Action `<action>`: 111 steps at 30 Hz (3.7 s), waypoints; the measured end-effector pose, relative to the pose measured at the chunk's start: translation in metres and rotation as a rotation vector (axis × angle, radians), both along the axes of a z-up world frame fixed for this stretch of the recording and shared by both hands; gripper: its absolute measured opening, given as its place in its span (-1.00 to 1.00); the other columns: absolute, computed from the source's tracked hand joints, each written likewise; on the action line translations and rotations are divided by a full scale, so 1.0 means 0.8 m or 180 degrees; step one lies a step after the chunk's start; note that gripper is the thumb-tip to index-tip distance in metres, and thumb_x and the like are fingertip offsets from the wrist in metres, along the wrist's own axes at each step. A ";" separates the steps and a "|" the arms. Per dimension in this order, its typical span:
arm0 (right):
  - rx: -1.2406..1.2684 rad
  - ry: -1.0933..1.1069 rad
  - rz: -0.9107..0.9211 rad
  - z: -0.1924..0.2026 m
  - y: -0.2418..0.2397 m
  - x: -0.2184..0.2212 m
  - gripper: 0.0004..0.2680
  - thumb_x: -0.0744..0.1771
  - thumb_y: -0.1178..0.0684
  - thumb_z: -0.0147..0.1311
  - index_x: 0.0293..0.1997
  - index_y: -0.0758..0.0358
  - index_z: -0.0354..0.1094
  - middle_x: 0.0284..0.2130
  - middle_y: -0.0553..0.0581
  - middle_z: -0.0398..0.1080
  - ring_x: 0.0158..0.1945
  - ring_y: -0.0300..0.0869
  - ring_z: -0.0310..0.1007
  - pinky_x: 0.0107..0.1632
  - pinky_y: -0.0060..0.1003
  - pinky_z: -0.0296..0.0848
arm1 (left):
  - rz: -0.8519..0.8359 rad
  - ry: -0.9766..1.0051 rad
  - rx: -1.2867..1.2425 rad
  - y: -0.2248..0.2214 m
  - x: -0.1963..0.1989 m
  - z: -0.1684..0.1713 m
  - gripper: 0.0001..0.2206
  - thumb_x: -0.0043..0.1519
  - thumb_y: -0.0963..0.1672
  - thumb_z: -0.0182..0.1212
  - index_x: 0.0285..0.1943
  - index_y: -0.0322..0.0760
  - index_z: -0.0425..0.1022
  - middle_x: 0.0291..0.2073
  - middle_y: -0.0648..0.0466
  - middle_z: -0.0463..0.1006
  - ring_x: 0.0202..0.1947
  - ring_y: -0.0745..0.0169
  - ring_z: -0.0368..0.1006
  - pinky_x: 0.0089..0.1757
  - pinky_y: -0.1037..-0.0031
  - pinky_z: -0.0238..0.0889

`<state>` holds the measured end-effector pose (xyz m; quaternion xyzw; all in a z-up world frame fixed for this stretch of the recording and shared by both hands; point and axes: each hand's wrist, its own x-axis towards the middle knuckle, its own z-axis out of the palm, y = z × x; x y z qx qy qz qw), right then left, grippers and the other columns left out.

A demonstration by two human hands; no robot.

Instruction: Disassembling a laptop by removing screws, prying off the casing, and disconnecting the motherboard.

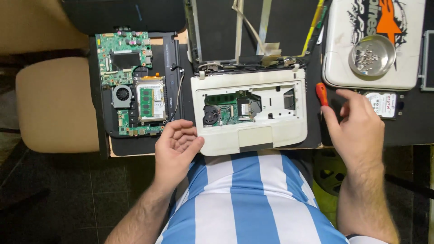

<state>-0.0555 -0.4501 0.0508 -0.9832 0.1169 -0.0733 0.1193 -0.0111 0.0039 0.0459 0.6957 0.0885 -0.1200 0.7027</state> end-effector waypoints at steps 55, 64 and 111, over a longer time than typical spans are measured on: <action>0.6135 -0.0921 -0.0629 -0.126 0.033 -0.067 -0.52 0.45 0.10 0.29 0.63 0.27 0.31 0.19 0.53 0.68 0.18 0.22 0.81 0.29 0.28 0.79 | 0.0473 -0.1074 -0.2034 -0.120 0.222 0.012 -0.50 0.61 0.17 -0.03 0.39 -0.11 0.68 0.03 0.02 0.78 0.16 0.20 0.72 0.38 0.22 0.47; 0.5476 -0.1460 -0.1202 -0.053 -0.082 -0.121 -0.77 0.48 -0.07 0.25 0.31 -0.01 0.50 -0.43 -0.15 0.26 -0.58 -0.39 0.28 -0.53 -0.44 0.41 | 0.0472 -0.0454 -0.2248 -0.098 0.185 0.019 -0.35 0.61 0.16 -0.09 -0.60 -0.07 0.36 -0.32 0.18 0.46 -0.08 0.14 0.35 0.18 0.28 0.10; 0.2751 0.0755 0.0370 0.085 0.034 0.324 -0.43 0.39 0.35 0.29 0.68 0.18 0.34 -0.04 0.16 0.57 -0.37 -0.17 0.61 -0.31 -0.34 0.65 | -0.1607 -0.1480 0.2860 -0.085 0.332 0.075 -0.75 0.53 -0.25 0.32 0.34 -0.20 0.48 0.21 -0.10 0.76 0.18 -0.22 0.71 0.08 -0.13 0.51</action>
